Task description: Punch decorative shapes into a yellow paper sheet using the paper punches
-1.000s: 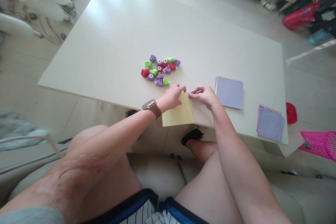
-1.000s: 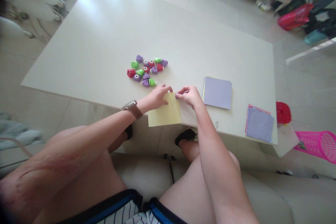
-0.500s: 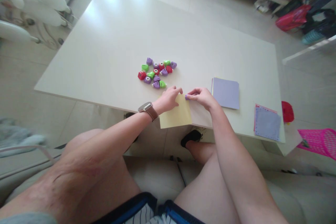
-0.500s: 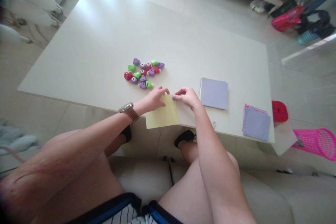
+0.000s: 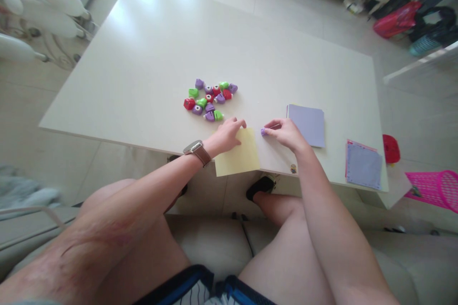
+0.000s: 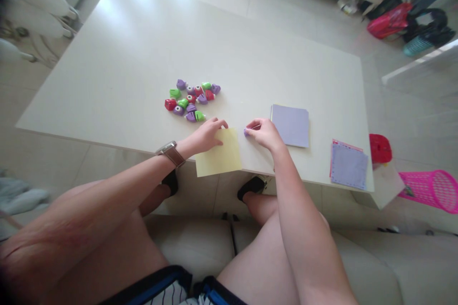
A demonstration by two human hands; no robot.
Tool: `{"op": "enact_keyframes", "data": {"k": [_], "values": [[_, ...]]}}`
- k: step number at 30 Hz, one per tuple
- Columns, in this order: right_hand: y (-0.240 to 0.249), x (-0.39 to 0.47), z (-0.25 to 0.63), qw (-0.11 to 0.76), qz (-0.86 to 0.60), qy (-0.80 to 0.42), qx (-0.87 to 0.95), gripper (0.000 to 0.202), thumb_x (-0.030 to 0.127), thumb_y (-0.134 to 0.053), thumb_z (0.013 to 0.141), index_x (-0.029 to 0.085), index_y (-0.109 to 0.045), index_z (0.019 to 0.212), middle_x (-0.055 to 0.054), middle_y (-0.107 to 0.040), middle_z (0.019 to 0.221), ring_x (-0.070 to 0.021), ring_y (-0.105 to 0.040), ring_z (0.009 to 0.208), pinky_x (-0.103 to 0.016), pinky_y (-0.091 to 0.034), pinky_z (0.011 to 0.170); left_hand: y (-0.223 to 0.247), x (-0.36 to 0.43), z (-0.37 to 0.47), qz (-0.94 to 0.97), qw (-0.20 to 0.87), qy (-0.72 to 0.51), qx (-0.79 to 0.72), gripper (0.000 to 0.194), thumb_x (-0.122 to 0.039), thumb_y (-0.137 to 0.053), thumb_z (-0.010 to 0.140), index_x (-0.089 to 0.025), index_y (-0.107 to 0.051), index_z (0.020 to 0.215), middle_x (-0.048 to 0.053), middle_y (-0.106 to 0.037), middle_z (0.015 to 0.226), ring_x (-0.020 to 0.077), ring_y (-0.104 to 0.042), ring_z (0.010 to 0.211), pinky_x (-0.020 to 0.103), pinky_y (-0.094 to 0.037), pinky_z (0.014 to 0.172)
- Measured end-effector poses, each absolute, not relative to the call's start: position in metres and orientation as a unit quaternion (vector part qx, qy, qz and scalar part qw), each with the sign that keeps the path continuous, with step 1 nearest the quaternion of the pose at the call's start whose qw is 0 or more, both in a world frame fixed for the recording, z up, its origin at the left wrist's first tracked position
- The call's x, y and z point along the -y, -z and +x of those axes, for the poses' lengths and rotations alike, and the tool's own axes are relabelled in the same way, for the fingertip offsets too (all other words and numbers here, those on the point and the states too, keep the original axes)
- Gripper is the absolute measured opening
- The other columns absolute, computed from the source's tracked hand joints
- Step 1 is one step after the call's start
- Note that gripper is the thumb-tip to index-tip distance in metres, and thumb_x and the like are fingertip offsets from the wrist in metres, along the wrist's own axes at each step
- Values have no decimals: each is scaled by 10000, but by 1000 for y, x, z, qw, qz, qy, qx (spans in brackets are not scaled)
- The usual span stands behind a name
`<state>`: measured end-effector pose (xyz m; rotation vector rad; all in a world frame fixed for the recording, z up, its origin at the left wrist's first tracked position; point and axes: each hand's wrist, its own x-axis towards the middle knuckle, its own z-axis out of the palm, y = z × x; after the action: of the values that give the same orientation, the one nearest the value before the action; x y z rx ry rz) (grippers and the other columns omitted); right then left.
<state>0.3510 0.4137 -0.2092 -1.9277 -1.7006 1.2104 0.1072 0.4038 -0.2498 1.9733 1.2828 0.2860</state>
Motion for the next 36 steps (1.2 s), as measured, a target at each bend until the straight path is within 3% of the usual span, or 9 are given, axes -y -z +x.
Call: {"op": "enact_keyframes", "data": {"k": [11, 24, 31, 36], "values": [[211, -415, 351, 166, -684, -370, 607, 47, 210, -757, 831, 189, -760, 872, -88, -798, 910, -216, -725, 859, -359, -564, 869, 244, -402, 106, 761, 389, -127, -504, 546, -95, -797, 720, -232, -598, 1209, 76, -578, 1141, 289, -622, 1066, 433, -528, 936], [212, -417, 357, 177, -697, -353, 599, 108, 165, -696, 851, 176, -789, 904, -95, -806, 937, -211, -722, 865, -372, -550, 893, 240, -401, 106, 757, 390, -124, -509, 524, -97, -792, 717, -223, -595, 1186, 74, -577, 1134, 288, -618, 1061, 425, -525, 926], [218, -420, 361, 271, -675, -441, 525, 47, 176, -758, 800, 175, -757, 847, -94, -799, 898, -218, -748, 884, -417, -589, 949, 244, -402, 106, 762, 388, -125, -503, 546, -107, -800, 722, -225, -585, 1209, 83, -577, 1159, 296, -615, 1083, 441, -523, 946], [207, -418, 355, 340, -628, -545, 440, 203, 293, -886, 725, 191, -735, 814, -81, -799, 898, -227, -758, 924, -440, -598, 992, 250, -401, 105, 770, 381, -126, -497, 548, -117, -786, 734, -237, -582, 1228, 82, -572, 1169, 296, -614, 1089, 437, -522, 938]]}}
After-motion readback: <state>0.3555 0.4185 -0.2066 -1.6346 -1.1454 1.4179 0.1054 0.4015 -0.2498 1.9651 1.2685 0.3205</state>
